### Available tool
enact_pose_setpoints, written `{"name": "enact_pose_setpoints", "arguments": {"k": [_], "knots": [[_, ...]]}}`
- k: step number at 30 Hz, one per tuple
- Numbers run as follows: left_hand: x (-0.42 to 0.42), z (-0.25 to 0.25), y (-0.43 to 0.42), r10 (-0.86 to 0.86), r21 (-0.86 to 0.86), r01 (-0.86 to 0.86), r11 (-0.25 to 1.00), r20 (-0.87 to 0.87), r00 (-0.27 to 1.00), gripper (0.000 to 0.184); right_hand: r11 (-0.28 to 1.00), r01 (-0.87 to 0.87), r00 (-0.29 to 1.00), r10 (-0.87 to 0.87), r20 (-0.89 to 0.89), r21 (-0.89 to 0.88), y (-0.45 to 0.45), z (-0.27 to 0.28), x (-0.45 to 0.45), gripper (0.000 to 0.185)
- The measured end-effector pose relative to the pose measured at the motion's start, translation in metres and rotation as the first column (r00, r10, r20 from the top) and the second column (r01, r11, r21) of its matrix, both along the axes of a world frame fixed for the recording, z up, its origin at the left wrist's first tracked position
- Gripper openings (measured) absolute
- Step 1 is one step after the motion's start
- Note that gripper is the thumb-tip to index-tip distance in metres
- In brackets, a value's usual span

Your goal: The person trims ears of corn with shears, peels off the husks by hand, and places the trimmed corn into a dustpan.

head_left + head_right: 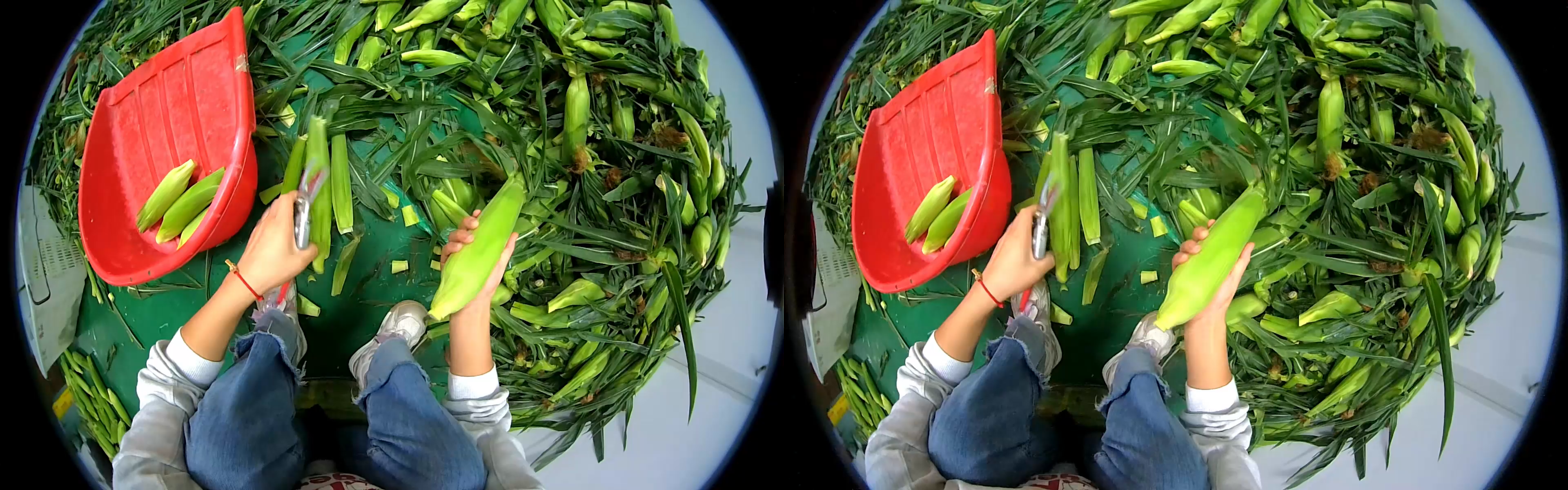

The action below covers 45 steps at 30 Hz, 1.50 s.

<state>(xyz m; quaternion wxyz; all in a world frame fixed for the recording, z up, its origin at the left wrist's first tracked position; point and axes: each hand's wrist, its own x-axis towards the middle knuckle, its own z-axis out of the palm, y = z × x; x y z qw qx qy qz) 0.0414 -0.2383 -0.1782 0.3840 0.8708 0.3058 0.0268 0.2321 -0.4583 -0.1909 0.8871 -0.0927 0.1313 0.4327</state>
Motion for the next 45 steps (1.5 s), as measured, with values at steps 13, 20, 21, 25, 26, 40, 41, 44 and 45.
{"name": "enact_pose_setpoints", "arguments": {"k": [13,20,21,25,26,40,41,44,45], "knots": [[0.042,0.011,-0.034,-0.262,-0.373,0.336,0.865,0.236,0.936,0.081,0.392,0.446,0.124,0.863,0.489,-0.805,0.005,0.004,-0.027,0.051],[0.039,0.016,0.006,-0.412,-0.614,0.38,0.692,0.097,0.906,0.065,0.328,0.755,-0.248,0.944,0.215,-0.568,0.008,0.034,-0.02,0.059],[0.037,0.014,0.007,-0.375,-0.703,0.345,0.623,0.119,0.92,0.063,0.333,0.76,-0.277,0.943,0.185,-0.558,0.008,0.038,-0.02,0.06],[0.027,0.005,0.001,-0.159,-0.87,0.243,0.429,0.192,0.968,0.048,0.381,0.761,-0.39,0.915,0.1,-0.525,0.008,0.048,-0.018,0.062],[0.026,0.007,0.0,-0.158,-0.877,0.23,0.422,0.178,0.971,0.051,0.398,0.757,-0.415,0.906,0.089,-0.519,0.008,0.048,-0.017,0.062],[0.014,-0.017,0.019,-0.093,-0.36,0.078,0.93,-0.023,0.995,0.029,0.492,0.33,-0.092,0.866,0.491,-0.805,-0.028,0.022,-0.021,0.064],[0.014,-0.011,0.012,-0.068,-0.452,0.077,0.888,0.037,0.997,0.032,0.525,0.248,-0.006,0.841,0.541,-0.814,-0.032,0.019,-0.025,0.065],[0.022,0.012,-0.017,0.101,-0.705,0.092,0.703,0.227,0.968,0.048,0.522,0.289,0.05,0.829,0.557,-0.803,-0.018,0.01,-0.039,0.064],[0.026,0.016,-0.022,0.145,-0.738,0.1,0.667,0.261,0.954,0.046,0.507,0.302,0.051,0.837,0.545,-0.807,-0.016,0.01,-0.046,0.065]]}}
